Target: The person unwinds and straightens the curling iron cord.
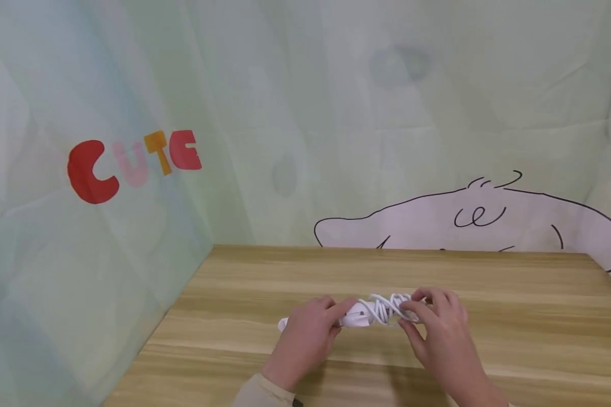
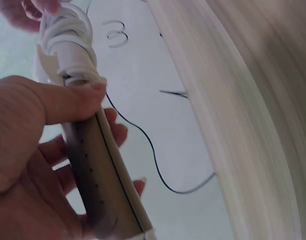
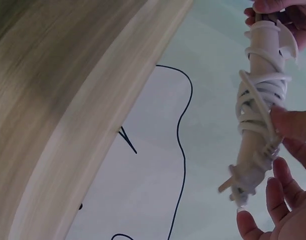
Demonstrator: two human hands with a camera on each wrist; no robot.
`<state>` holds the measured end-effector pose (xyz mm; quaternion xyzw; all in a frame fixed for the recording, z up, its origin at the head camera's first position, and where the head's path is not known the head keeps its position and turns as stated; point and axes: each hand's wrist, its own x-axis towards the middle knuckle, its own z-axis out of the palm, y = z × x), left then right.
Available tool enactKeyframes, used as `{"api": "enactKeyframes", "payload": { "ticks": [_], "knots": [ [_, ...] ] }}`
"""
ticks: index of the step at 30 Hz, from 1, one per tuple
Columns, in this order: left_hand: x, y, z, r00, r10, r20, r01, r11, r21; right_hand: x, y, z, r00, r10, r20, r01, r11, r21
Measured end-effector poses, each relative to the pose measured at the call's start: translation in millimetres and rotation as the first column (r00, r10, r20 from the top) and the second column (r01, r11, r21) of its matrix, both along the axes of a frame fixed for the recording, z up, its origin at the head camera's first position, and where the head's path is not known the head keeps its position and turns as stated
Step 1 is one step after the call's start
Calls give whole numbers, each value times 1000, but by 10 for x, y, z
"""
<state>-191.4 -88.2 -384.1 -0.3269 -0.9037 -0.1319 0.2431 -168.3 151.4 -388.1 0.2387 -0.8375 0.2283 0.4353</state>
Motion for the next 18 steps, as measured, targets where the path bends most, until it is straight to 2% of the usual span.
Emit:
{"api": "enactKeyframes", "payload": {
  "ticks": [4,11,18],
  "knots": [
    [53,63,39,999,28,43,-28,1000,-10,-1,-25,-4,999,-37,-40,37,999,0],
    [98,104,33,994,56,92,-56,998,-3,49,-78,-14,996,-87,-22,87,996,-5],
    [137,152,37,982,130,137,-126,991,-38,48,-95,-43,996,-78,-52,79,997,22]
  ]
}}
